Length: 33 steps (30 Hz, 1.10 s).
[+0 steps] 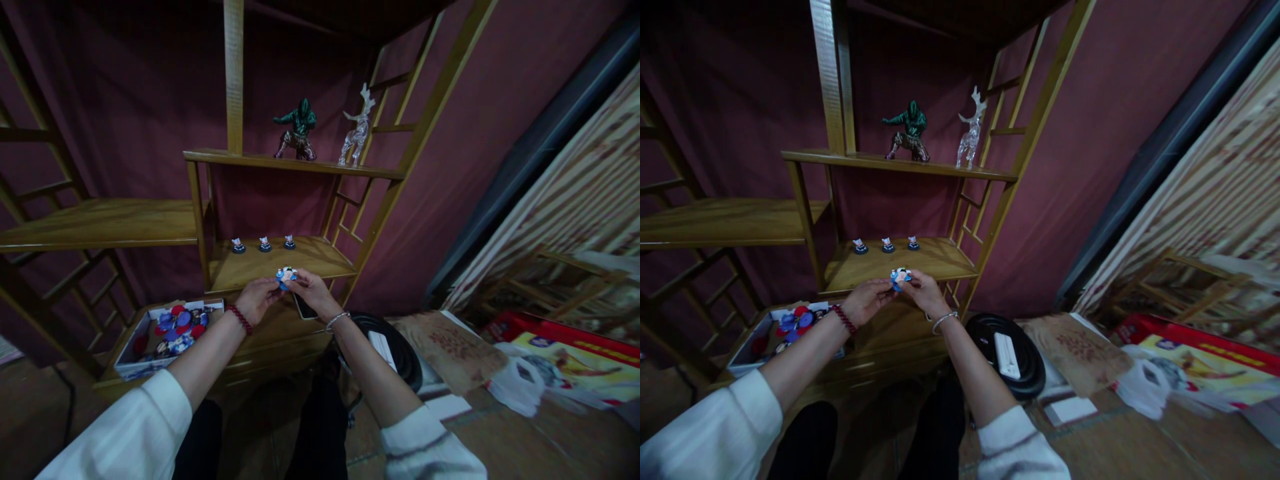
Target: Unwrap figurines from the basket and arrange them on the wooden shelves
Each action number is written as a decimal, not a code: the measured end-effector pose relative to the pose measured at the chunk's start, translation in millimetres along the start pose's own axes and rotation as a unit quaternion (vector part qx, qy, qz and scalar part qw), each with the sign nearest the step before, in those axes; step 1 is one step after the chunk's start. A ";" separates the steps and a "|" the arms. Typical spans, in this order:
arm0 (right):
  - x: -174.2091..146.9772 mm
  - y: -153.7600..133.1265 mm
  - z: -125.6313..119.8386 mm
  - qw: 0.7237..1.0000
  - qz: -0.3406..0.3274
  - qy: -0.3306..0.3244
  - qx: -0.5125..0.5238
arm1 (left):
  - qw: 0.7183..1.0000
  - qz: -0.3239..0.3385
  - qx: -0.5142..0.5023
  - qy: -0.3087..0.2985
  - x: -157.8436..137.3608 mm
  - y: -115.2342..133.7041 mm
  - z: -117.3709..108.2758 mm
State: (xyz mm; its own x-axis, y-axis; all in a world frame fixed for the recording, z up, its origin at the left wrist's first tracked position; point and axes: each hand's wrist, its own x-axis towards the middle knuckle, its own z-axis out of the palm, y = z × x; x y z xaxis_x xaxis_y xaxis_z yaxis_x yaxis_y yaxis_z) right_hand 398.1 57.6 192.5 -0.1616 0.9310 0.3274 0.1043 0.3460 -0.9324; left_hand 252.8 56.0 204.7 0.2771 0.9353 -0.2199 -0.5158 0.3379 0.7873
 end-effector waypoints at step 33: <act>35.3 10.3 -40.5 0.993 0.069 0.088 0.034 | 0.981 0.108 0.156 0.042 57.5 -12.9 33.9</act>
State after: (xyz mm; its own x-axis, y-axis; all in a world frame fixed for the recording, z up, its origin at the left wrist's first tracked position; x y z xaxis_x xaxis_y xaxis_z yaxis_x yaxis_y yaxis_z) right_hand 433.2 98.7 200.6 0.0249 0.9770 0.2117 0.0451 0.2104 -0.9766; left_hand 302.9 101.9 201.4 0.1145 0.9912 -0.0658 -0.2776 0.0956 0.9559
